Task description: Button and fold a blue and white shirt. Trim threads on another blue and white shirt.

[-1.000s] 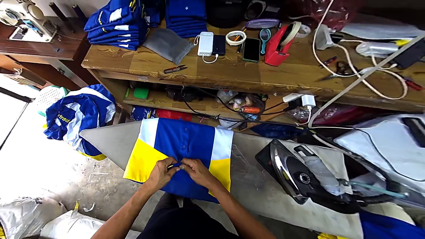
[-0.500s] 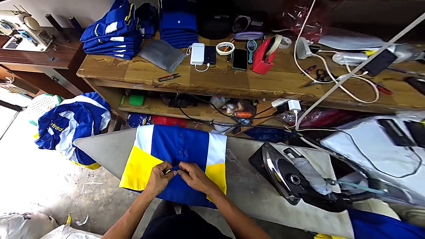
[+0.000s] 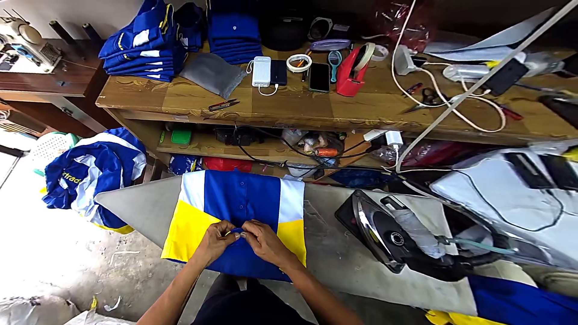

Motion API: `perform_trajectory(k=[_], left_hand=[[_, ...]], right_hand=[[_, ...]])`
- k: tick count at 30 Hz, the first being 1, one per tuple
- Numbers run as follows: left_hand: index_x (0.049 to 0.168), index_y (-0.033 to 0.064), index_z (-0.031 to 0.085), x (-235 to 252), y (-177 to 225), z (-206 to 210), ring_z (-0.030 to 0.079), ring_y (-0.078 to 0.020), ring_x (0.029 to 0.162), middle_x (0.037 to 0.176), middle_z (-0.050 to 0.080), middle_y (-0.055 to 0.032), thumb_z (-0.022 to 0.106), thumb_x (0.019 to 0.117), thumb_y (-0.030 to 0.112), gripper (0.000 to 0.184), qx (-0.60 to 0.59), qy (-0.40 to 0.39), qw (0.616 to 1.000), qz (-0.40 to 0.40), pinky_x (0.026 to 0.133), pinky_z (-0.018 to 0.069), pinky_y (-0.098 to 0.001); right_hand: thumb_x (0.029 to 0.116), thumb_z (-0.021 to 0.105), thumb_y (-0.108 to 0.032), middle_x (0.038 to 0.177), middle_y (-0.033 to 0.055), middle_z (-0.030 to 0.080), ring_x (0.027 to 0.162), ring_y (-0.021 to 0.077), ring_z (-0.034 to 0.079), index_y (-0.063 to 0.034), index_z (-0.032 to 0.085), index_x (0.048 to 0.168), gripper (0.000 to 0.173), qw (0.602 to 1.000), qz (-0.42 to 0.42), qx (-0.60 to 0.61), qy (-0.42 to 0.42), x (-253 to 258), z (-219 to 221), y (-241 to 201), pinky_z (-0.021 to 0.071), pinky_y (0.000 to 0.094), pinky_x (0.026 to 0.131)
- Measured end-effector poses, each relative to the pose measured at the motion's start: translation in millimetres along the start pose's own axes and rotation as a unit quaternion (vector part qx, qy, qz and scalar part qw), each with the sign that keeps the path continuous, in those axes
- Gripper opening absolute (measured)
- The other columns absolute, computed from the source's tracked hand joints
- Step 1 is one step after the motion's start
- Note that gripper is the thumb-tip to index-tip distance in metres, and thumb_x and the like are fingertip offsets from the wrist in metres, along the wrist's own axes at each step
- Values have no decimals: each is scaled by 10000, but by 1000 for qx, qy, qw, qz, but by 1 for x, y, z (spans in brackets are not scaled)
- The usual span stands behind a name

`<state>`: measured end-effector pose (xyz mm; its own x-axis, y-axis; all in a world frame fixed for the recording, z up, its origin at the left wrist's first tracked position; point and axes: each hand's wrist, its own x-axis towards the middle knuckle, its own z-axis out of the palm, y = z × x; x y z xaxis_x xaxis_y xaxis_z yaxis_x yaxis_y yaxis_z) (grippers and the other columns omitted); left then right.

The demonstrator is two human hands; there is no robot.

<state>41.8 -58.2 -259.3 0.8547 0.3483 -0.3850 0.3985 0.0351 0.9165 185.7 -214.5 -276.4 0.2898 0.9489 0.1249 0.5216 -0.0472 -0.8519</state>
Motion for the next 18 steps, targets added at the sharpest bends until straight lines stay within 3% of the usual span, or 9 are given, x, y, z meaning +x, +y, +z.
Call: perform_trajectory(k=[3,8,14,16,18], left_hand=[[887,44,687,1,-3,5,609,-66,664,736,654,0,748,899,143,116,27,29,999,4,655,520,-250],[822,52,653,2,-6,16,603,-79,687,743,641,2,725,872,67,89,-25,70,997,22,659,508,-249],[793,57,614,5,-5,26,597,-89,679,732,619,-6,662,857,27,86,-26,97,994,42,643,506,-259],[823,46,624,5,-3,23,585,-80,668,730,608,0,670,873,38,68,-5,88,995,44,637,500,-247],[844,41,626,6,0,18,565,-71,651,721,593,2,684,881,47,69,13,78,996,44,621,484,-236]], right_hand=[[1029,513,-151,784,114,617,817,250,645,-20,634,881,232,998,1,-56,-13,-1,1,-2,526,383,795],[983,540,-54,823,115,663,869,284,681,-28,667,903,152,988,-39,-147,8,-3,6,-7,560,404,857],[986,529,-52,791,120,631,839,284,653,-18,645,880,161,993,-35,-114,3,-3,7,-2,542,392,829],[1026,520,-112,870,149,652,897,281,657,14,649,974,188,999,20,-39,-10,-4,7,0,531,392,870],[1043,522,-151,1067,151,672,1041,244,649,6,643,1167,233,997,65,45,-17,-2,6,3,519,375,970]])
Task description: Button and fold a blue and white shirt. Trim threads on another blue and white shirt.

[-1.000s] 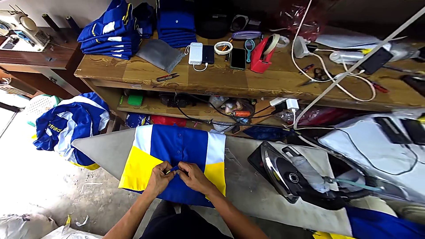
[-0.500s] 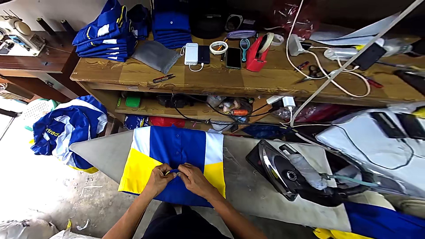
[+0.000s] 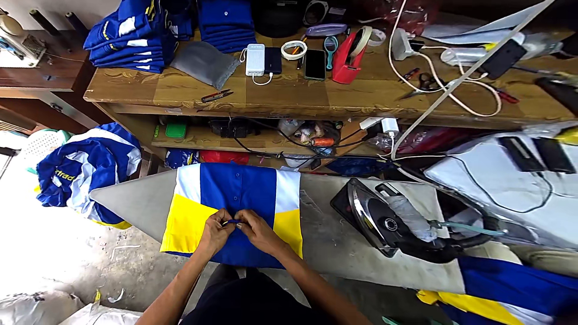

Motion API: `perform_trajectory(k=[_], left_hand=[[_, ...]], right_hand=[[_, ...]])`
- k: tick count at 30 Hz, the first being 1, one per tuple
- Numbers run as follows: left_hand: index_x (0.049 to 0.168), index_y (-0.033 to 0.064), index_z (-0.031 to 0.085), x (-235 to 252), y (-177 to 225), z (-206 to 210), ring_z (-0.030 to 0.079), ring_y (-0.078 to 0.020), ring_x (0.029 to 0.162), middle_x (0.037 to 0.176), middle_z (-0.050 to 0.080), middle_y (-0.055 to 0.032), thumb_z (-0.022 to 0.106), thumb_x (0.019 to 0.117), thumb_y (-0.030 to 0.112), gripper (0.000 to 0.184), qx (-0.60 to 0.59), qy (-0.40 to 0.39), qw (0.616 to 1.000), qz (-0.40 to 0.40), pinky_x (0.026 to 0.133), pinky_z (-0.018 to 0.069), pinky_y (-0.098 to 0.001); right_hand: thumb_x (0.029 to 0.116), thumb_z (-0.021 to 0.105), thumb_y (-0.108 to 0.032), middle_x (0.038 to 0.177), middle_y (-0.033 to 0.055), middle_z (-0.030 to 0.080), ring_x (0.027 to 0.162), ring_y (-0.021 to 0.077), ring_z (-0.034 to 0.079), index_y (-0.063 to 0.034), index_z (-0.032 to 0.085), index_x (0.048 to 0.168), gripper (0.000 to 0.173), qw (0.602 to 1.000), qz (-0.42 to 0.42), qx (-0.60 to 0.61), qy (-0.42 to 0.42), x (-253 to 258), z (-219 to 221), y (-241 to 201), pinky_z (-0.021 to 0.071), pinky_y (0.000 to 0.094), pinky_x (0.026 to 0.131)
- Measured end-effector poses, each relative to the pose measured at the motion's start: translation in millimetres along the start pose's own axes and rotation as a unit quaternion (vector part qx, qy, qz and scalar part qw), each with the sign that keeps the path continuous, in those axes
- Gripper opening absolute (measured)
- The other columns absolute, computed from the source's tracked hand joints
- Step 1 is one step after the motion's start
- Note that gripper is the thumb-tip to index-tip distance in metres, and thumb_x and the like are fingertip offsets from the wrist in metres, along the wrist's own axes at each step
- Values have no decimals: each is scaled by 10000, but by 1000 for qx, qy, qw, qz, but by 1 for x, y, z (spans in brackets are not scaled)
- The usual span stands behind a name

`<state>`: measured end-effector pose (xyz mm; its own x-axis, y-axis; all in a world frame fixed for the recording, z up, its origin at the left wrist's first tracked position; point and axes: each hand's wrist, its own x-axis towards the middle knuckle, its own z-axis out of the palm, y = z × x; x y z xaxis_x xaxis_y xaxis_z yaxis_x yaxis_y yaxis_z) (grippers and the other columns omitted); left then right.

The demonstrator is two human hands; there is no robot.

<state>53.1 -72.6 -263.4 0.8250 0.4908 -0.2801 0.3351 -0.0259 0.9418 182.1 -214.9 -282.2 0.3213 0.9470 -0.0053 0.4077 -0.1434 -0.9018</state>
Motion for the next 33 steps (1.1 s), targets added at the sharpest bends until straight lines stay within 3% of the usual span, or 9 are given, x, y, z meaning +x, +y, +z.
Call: perform_trajectory(k=[2,8,13,18,22,25,28,30,33], left_hand=[[854,42,632,0,2,-1,558,-66,655,728,592,5,684,877,59,60,15,-5,1000,-1,621,476,-236],[823,54,611,-1,-1,1,544,-64,647,707,567,16,675,875,59,83,9,-10,1000,-8,618,463,-235],[853,34,629,-5,-3,6,554,-68,655,734,587,-9,655,879,85,62,73,1,996,44,616,477,-231],[999,8,657,-4,-1,-6,614,-118,759,855,647,-70,636,939,145,151,133,-48,990,13,721,529,-288],[1141,1,652,-14,6,-7,674,-164,952,1029,699,-108,817,856,369,494,167,-106,979,44,900,564,-358],[1071,-9,705,-22,-1,0,717,-249,985,1030,731,-148,728,942,279,316,254,-63,958,117,930,579,-422],[1006,23,726,-29,-8,1,714,-275,1026,1028,737,-134,645,974,168,170,318,-70,927,187,930,580,-443],[972,57,734,-36,-15,2,715,-281,1027,1016,745,-107,634,958,178,157,377,-80,894,228,893,585,-461],[930,89,740,-42,-36,7,704,-307,993,974,737,-92,617,926,216,177,439,-71,860,251,825,583,-488]], right_hand=[[1046,525,-157,1220,131,684,1183,219,620,-15,674,1227,273,999,-3,42,-10,2,-1,6,472,365,1067],[1045,520,-152,982,158,713,994,233,668,30,714,1062,266,999,-27,18,-38,2,-4,11,504,352,944],[1063,477,-169,933,174,686,920,245,657,39,698,1045,304,998,15,6,-63,0,-7,10,503,376,881],[964,698,-276,1247,171,693,1198,264,630,-9,645,1329,455,994,27,9,-104,-8,-16,0,456,407,1086],[960,575,-82,1032,154,740,1030,278,700,3,722,1094,217,997,-26,-66,-12,-11,-11,-1,532,422,970],[985,545,-70,998,159,732,1002,303,696,10,727,1061,213,989,-73,-118,-47,-13,-11,-7,542,423,938],[945,554,-32,1145,103,709,1129,289,632,-58,746,1074,232,978,-103,-146,-104,-19,-19,-6,496,431,1007],[965,615,-156,1277,50,679,1224,279,587,-149,753,1142,225,975,-85,-167,-121,-26,-34,-7,461,494,1024],[989,640,-289,1340,41,669,1276,286,589,-184,737,1228,278,970,9,-241,0,-41,-102,-7,467,547,1043]])
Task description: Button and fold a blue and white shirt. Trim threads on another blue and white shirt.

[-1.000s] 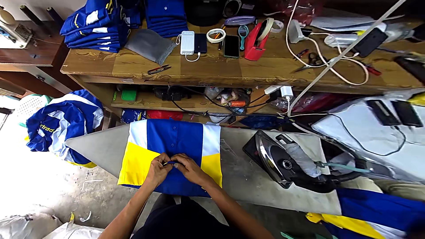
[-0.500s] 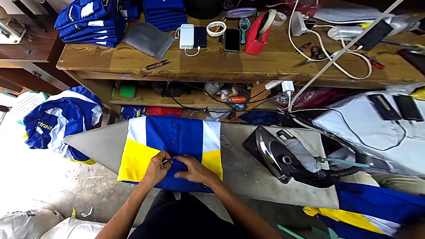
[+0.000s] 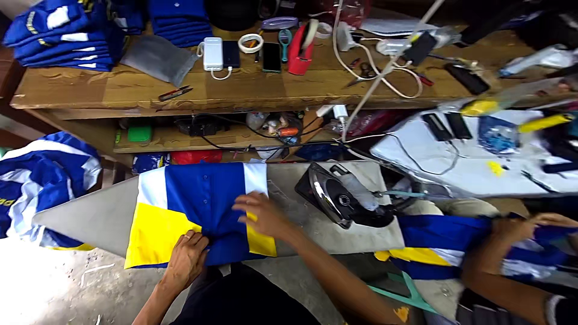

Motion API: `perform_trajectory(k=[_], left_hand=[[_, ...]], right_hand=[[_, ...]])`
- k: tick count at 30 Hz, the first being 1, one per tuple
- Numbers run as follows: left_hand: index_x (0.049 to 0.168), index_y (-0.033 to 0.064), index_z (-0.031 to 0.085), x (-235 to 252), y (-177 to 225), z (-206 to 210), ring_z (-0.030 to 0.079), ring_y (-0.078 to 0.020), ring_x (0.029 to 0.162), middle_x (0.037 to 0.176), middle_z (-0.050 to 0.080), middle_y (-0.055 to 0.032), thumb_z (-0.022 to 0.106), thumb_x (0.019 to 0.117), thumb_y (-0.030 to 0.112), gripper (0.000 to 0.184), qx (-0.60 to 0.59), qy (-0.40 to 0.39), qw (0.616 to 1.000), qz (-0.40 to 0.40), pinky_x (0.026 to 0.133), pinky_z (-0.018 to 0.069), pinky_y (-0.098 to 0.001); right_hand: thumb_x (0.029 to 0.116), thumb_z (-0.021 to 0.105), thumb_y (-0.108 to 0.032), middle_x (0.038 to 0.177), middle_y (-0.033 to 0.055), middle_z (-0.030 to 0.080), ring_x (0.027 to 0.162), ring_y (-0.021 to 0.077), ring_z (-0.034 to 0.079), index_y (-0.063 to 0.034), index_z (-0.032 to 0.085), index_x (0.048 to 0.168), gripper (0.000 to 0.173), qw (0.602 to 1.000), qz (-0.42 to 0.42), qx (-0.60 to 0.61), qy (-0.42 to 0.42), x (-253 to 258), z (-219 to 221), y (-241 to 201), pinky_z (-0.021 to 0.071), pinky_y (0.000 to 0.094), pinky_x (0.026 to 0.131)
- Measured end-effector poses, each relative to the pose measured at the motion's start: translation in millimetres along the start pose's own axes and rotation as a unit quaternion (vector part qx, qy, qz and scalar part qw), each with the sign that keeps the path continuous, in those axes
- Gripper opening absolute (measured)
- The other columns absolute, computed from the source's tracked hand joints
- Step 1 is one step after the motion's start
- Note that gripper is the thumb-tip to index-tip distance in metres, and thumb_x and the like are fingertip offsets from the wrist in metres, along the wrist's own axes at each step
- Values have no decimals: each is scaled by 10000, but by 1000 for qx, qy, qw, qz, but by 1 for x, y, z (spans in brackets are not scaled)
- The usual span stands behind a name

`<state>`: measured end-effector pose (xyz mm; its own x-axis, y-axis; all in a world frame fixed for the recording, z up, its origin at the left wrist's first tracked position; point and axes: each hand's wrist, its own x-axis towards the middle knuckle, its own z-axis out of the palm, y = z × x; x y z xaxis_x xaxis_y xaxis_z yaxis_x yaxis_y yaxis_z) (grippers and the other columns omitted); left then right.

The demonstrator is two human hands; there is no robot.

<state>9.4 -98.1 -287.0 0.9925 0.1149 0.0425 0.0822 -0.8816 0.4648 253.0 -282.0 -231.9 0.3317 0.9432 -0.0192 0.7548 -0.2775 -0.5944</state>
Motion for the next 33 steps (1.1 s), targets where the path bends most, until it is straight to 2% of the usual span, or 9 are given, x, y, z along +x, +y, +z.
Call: perform_trajectory(k=[3,7,12,17,22,25,27,29,33], left_hand=[[932,102,753,-8,-3,13,705,-331,1011,1000,735,-104,615,909,227,187,19,-3,1000,-1,810,575,-524],[922,110,759,-6,-2,15,708,-340,989,985,731,-106,566,942,313,281,28,-1,1000,-3,797,573,-535],[830,133,763,-1,3,20,708,-306,961,909,729,-77,440,1014,443,484,61,14,998,-18,795,563,-508],[760,87,720,0,7,13,723,-276,911,827,725,-80,430,1030,512,581,16,1,997,-74,829,569,-489],[1039,46,760,-5,-11,-12,703,-309,1062,1079,746,-133,507,1026,324,377,-19,161,974,-155,939,566,-495],[1288,-18,645,-12,-45,-43,567,-494,1253,1312,624,-279,605,976,246,411,67,211,929,-297,1025,448,-661],[1489,-11,478,-18,-67,-54,397,-567,1406,1492,459,-348,690,948,290,654,76,182,885,-422,1094,330,-741],[1566,35,388,-20,-82,-62,399,-552,1403,1507,448,-332,740,922,406,822,67,114,843,-521,1081,334,-742],[1493,44,477,-5,-76,-63,577,-465,1265,1375,593,-266,664,979,349,627,32,24,840,-541,1036,437,-666]], right_hand=[[940,718,-223,1365,123,645,1285,387,564,-134,697,1307,378,969,162,-153,104,-27,-85,61,467,628,996],[720,939,-332,1350,294,565,1279,541,485,-31,593,1384,807,912,334,-222,89,-77,-151,134,406,751,949],[945,721,-254,996,275,693,946,481,689,-54,504,1404,546,905,412,-104,13,-90,-149,159,528,667,809],[913,718,-155,1060,327,680,992,525,676,-16,465,1447,607,872,475,-89,76,-96,-156,178,517,701,830],[834,856,-383,1205,351,644,1124,545,625,-44,506,1457,791,923,363,-71,110,-111,-164,187,463,728,957],[873,713,-533,1297,362,577,1192,587,540,-38,521,1461,791,937,182,-180,237,-97,-148,178,419,727,977],[969,612,-439,1278,309,620,1196,506,575,-4,576,1397,612,940,122,-160,276,-65,-127,155,448,641,1015],[1036,540,-414,1221,234,670,1123,380,660,-10,565,1414,554,961,150,-93,214,-24,-91,137,534,544,978],[1012,624,-407,1304,285,617,1146,440,645,-43,471,1510,635,967,245,-25,57,49,-25,121,514,612,977]])
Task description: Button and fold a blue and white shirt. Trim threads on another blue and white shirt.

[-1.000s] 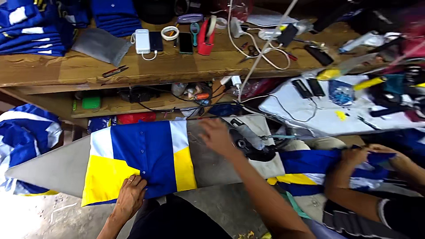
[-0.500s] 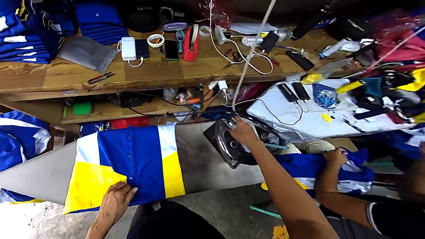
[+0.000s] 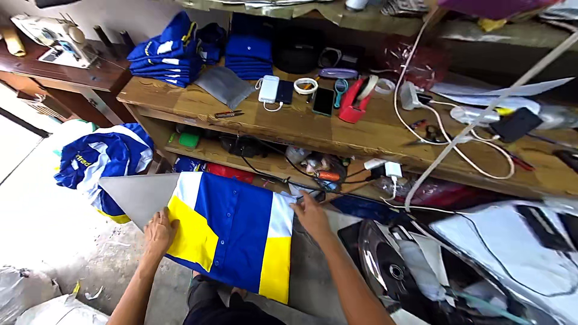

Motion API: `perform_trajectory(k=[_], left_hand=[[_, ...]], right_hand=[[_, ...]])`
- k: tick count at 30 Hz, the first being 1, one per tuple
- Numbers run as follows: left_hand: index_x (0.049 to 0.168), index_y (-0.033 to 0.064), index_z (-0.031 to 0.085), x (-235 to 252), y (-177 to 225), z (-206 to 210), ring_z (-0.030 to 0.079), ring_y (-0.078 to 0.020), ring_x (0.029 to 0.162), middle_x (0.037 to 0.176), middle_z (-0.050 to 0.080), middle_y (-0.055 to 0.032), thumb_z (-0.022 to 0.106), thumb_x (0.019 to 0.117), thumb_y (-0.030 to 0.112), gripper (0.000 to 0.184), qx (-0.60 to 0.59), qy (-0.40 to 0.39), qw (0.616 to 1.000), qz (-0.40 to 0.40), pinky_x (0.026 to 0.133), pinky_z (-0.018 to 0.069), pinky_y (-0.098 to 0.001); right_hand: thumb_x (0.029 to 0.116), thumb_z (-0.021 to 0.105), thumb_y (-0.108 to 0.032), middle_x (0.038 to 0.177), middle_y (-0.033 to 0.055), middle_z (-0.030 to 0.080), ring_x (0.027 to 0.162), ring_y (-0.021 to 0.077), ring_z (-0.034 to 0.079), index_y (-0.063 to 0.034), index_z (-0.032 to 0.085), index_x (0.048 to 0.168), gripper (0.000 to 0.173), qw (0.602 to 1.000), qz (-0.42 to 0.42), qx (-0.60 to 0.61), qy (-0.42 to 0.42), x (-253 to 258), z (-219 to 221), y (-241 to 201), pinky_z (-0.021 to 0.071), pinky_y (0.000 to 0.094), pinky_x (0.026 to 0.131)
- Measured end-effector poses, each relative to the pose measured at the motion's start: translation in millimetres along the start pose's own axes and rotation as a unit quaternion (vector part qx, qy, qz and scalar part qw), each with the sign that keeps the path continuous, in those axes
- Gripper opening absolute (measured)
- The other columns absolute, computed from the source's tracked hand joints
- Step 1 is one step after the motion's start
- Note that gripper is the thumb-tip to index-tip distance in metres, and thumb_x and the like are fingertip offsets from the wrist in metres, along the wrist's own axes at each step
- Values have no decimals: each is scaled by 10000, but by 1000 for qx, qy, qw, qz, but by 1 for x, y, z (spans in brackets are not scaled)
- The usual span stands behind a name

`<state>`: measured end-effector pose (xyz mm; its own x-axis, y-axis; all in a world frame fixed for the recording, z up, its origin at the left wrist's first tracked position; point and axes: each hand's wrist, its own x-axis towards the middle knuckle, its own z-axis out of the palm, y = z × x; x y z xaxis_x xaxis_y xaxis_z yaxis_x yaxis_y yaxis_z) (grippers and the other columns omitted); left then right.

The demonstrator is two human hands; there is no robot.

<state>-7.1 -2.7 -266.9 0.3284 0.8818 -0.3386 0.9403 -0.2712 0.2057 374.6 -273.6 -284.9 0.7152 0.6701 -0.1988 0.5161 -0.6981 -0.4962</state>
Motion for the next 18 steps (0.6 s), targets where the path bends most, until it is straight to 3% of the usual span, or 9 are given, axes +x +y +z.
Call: perform_trajectory(k=[2,4,7,10,12,13,15,17,18], left_hand=[[1476,66,466,-5,4,-1,659,-440,1160,1268,667,-245,580,1033,294,511,-4,-53,999,-3,974,502,-637],[1472,89,468,-5,-6,-7,673,-442,1135,1234,682,-239,530,1060,261,451,-11,-98,995,-4,949,520,-634],[1409,97,578,5,-56,-29,661,-437,1165,1243,687,-232,539,1060,257,385,-23,-119,993,3,977,501,-658],[1376,75,630,33,-118,-55,616,-426,1248,1315,660,-227,599,1037,253,384,-35,-126,991,10,1064,447,-649],[1368,76,641,55,-150,-70,607,-420,1267,1331,657,-220,614,1030,242,378,-24,-123,992,11,1078,436,-651],[1362,77,647,65,-159,-79,605,-422,1269,1334,656,-219,613,1030,237,370,-14,-121,992,13,1076,434,-656],[1334,81,662,85,-172,-99,611,-432,1250,1307,665,-225,619,1025,232,346,12,-125,992,27,1057,438,-673],[1319,94,675,102,-179,-120,609,-436,1252,1307,668,-219,634,1019,248,340,34,-130,990,37,1052,433,-686],[1307,90,681,110,-178,-133,601,-439,1258,1309,664,-221,636,1019,248,331,44,-127,990,43,1055,425,-689]], right_hand=[[1006,645,-252,1327,291,599,1171,449,634,-25,549,1430,490,999,10,-30,-31,8,21,-22,511,604,989],[1011,580,-118,1195,280,668,1122,441,657,18,613,1304,324,997,10,-49,-63,7,26,-38,507,600,975],[1003,558,-130,1048,264,703,1051,425,677,47,693,1117,250,982,-23,-63,-176,-19,29,-61,511,598,944],[964,631,-138,1002,245,710,1004,403,683,40,717,1044,213,940,-77,-36,-331,-78,48,-104,517,593,931],[959,665,-184,931,209,716,887,361,701,21,724,1023,223,907,-117,7,-405,-101,67,-130,549,570,836],[964,685,-241,914,193,725,856,342,710,8,732,1038,264,912,-123,28,-391,-101,73,-140,563,559,812],[998,647,-364,1025,187,719,965,344,705,-36,713,1141,364,967,-99,23,-235,-76,73,-154,559,564,889],[986,643,-438,1304,214,652,1198,423,617,-87,654,1343,500,996,-64,-43,-49,-34,63,-155,490,632,981],[954,677,-470,1417,235,583,1293,476,536,-95,603,1424,605,997,-43,-68,1,-13,63,-148,436,685,993]])
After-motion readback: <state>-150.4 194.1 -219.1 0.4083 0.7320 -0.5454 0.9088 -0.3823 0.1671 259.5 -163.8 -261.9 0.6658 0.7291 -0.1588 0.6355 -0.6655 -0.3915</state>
